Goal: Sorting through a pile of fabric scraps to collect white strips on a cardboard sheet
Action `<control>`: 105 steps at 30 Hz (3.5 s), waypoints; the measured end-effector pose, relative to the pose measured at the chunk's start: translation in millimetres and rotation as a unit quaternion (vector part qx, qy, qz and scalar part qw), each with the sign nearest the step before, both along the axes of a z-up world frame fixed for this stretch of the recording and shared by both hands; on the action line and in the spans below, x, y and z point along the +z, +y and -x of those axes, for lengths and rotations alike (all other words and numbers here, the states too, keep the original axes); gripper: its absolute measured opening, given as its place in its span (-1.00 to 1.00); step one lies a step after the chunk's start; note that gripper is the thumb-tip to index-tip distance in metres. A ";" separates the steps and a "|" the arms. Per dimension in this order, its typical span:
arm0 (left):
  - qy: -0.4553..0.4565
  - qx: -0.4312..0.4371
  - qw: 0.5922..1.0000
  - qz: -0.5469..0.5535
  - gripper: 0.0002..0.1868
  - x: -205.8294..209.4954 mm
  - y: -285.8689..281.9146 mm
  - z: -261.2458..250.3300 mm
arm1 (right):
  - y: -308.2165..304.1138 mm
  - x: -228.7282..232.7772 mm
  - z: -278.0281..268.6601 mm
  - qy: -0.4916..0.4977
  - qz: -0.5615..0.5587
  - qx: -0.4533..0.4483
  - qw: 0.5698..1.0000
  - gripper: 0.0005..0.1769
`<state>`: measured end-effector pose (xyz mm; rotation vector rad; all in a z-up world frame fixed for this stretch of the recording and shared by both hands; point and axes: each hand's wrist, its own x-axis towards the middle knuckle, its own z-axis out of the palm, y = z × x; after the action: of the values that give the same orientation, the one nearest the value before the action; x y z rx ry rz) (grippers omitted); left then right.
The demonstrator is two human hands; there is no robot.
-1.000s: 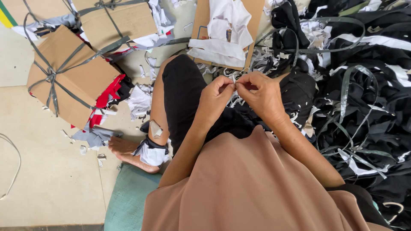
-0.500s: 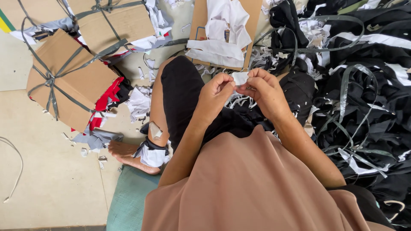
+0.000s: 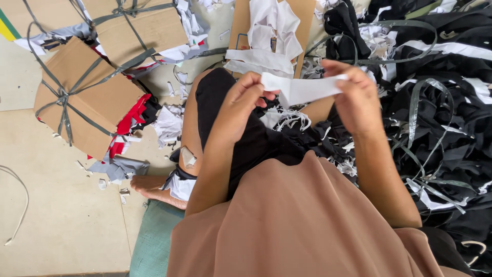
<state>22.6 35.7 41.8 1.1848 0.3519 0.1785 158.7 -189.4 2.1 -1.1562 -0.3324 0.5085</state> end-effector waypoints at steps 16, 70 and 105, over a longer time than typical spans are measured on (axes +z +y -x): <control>-0.123 -0.067 0.975 0.171 -0.87 59.9 21.1 -12.7 | 93.1 -39.4 19.2 0.344 -0.014 0.225 0.912 -0.08; 0.194 -0.125 0.941 -0.248 -0.56 -144.0 84.6 -106.4 | 99.8 -47.7 -81.9 0.246 0.096 0.003 0.964 -0.38; -0.041 -0.126 0.988 -0.081 -0.73 -66.2 -61.0 -52.3 | 11.7 59.6 39.2 -0.280 0.324 -0.027 0.903 -0.27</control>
<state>74.9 -25.4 -24.5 1.3666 0.1137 0.0349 119.5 -177.7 61.7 -1.9619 -0.6533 0.2204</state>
